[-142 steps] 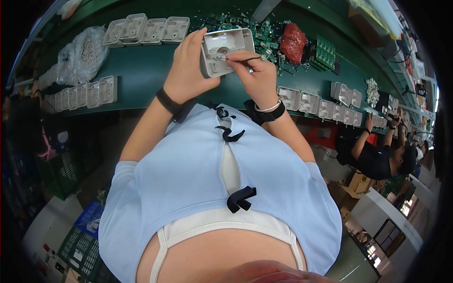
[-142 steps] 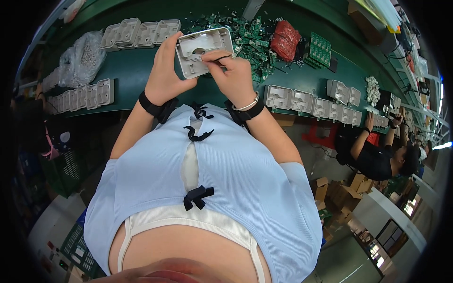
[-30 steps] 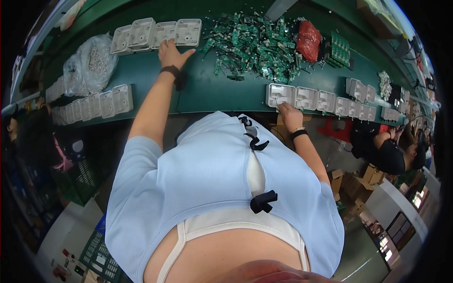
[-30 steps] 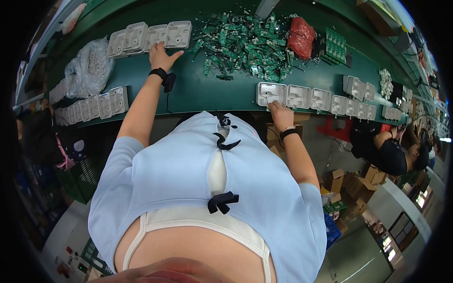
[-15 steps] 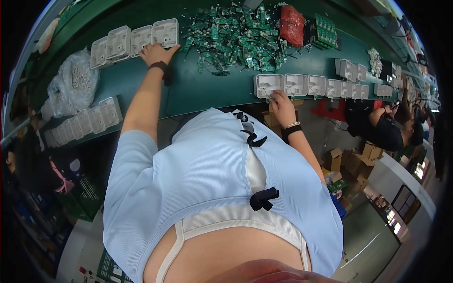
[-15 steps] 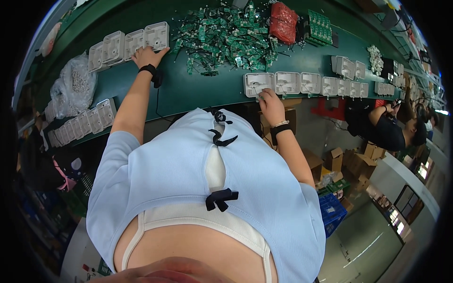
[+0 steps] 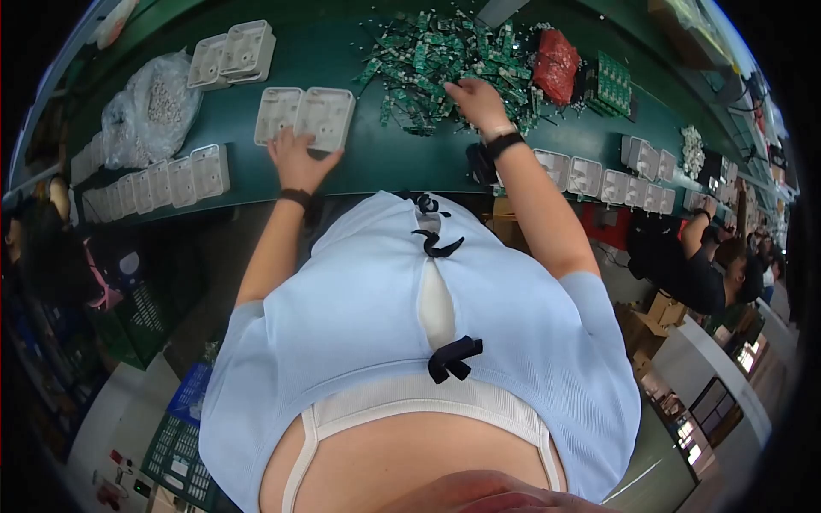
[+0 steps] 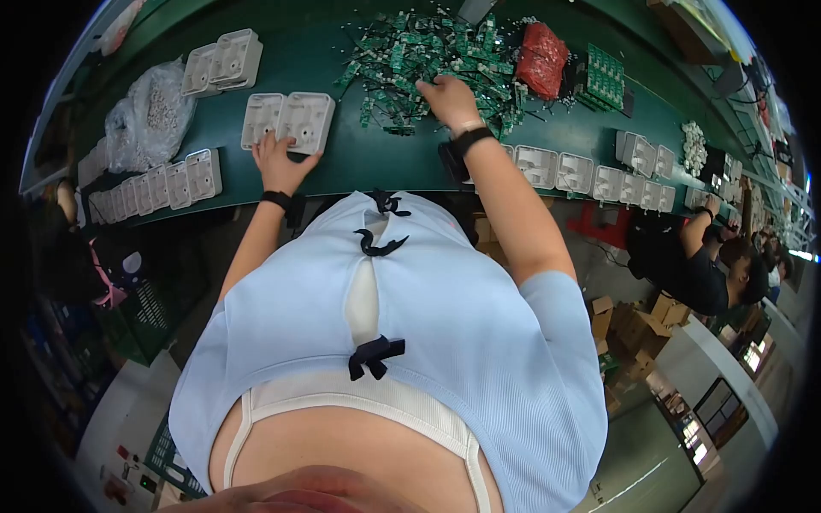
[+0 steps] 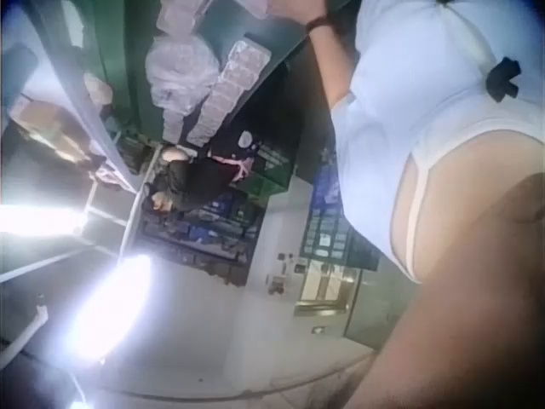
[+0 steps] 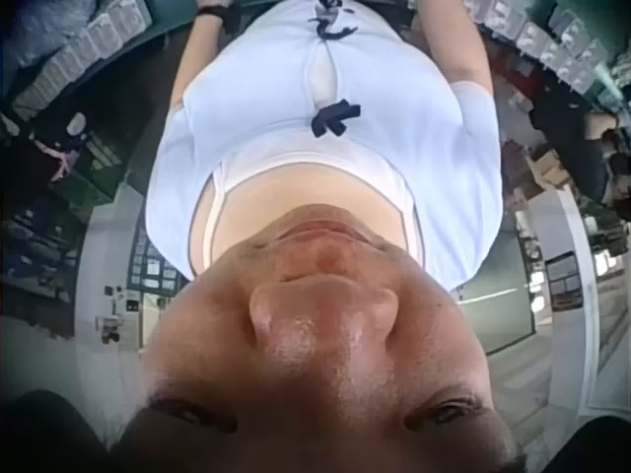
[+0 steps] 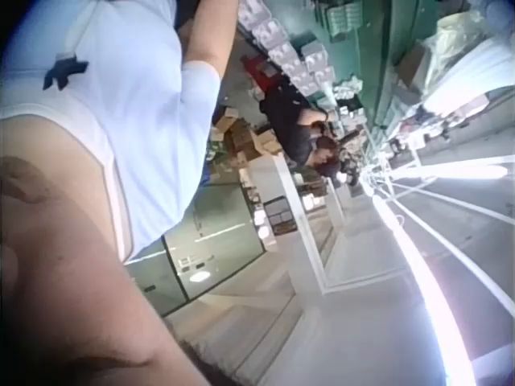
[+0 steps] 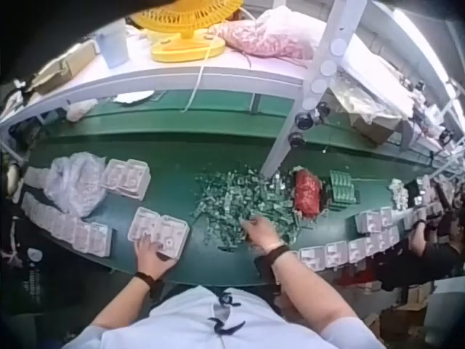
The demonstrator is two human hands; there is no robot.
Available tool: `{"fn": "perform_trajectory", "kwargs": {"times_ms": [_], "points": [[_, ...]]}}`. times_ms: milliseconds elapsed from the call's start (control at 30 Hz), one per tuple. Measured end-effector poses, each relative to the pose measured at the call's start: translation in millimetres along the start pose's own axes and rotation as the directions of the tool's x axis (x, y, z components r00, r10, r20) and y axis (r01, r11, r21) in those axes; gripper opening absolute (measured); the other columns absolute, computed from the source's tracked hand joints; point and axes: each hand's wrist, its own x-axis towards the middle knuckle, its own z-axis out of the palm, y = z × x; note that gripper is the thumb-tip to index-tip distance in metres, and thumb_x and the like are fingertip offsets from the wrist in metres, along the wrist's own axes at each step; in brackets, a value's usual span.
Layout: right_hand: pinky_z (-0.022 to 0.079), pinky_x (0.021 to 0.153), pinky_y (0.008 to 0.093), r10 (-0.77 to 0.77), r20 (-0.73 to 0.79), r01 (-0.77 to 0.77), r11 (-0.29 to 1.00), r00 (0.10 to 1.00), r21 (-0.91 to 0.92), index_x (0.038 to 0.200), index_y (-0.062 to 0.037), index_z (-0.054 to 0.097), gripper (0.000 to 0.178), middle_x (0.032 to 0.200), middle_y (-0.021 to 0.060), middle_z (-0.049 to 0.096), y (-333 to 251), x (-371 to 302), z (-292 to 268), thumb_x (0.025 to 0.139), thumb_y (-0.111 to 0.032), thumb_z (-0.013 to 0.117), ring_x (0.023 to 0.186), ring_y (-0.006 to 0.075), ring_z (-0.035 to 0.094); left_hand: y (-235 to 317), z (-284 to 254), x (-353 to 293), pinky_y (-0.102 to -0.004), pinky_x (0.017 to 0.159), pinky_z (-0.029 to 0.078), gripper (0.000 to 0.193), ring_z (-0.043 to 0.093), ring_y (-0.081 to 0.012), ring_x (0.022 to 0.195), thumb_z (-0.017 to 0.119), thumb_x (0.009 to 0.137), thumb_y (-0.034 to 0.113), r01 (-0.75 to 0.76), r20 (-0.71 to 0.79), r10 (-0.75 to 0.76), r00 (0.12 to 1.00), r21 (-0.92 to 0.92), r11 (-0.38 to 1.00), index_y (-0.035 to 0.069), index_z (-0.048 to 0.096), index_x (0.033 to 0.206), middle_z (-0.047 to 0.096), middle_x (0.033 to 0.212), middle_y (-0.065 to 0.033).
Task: The person picks up a plastic housing and a circuit board, inserts the board into the housing, and threads a wire through a hole. They then place the assembled unit onto the table and repeat the process with new components.
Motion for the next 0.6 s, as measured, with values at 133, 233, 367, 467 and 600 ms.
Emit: {"fn": "perform_trajectory", "kwargs": {"times_ms": [133,233,367,467,600], "points": [[0.055,0.074,0.0289,0.0,0.055,-0.001,0.999,0.998,0.036,0.118,0.0025,0.07,0.04,0.104,0.0097,0.076,32,49,23,0.092,-0.026,0.077,0.079,0.0169,0.07,-13,1,-29,-0.0597,0.121,0.02,0.057,0.046,-0.0395,0.136,0.088,0.065,0.05,-0.047,-0.008,0.047,0.999,-0.029,0.998,0.006,0.072,0.098,0.059,0.13,-0.0235],[0.055,0.074,0.0277,-0.001,0.202,-0.077,0.922,0.979,0.38,0.118,0.001,0.07,0.034,0.104,0.0079,0.075,24,52,26,0.095,-0.023,0.075,0.081,0.0163,0.07,-25,11,-46,-0.0591,0.121,0.019,0.057,0.044,-0.0415,0.138,0.088,0.065,0.049,-0.014,0.015,0.015,1.0,-0.066,0.998,0.006,0.071,0.099,0.057,0.133,-0.0243],[0.055,0.078,0.0258,-0.14,0.442,-0.308,0.535,0.886,0.787,0.116,-0.0008,0.069,0.022,0.109,0.007,0.072,9,33,15,0.1,-0.016,0.068,0.09,0.0154,0.069,-36,28,-57,-0.0606,0.122,0.016,0.059,0.037,-0.0446,0.143,0.088,0.067,0.05,-0.027,0.011,0.028,1.0,-0.068,0.997,0.007,0.071,0.102,0.05,0.142,-0.0255],[0.056,0.083,0.0253,-0.393,0.396,-0.336,0.213,0.83,0.917,0.114,-0.0012,0.068,0.016,0.114,0.0076,0.07,2,16,8,0.103,-0.011,0.063,0.098,0.0148,0.069,-26,27,-59,-0.0626,0.122,0.013,0.06,0.03,-0.0463,0.147,0.087,0.068,0.052,-0.027,0.004,0.027,1.0,-0.051,0.998,0.007,0.072,0.106,0.044,0.149,-0.0255],[0.058,0.094,0.0297,-0.297,0.249,-0.188,0.219,0.922,0.957,0.117,0.0026,0.065,0.017,0.119,0.011,0.068,-8,-9,3,0.103,-0.006,0.061,0.109,0.0179,0.067,-13,16,-55,-0.0658,0.121,0.008,0.062,0.02,-0.0472,0.152,0.085,0.07,0.053,0.028,0.041,-0.028,0.999,-0.008,1.0,0.008,0.073,0.11,0.037,0.157,-0.024]]}}
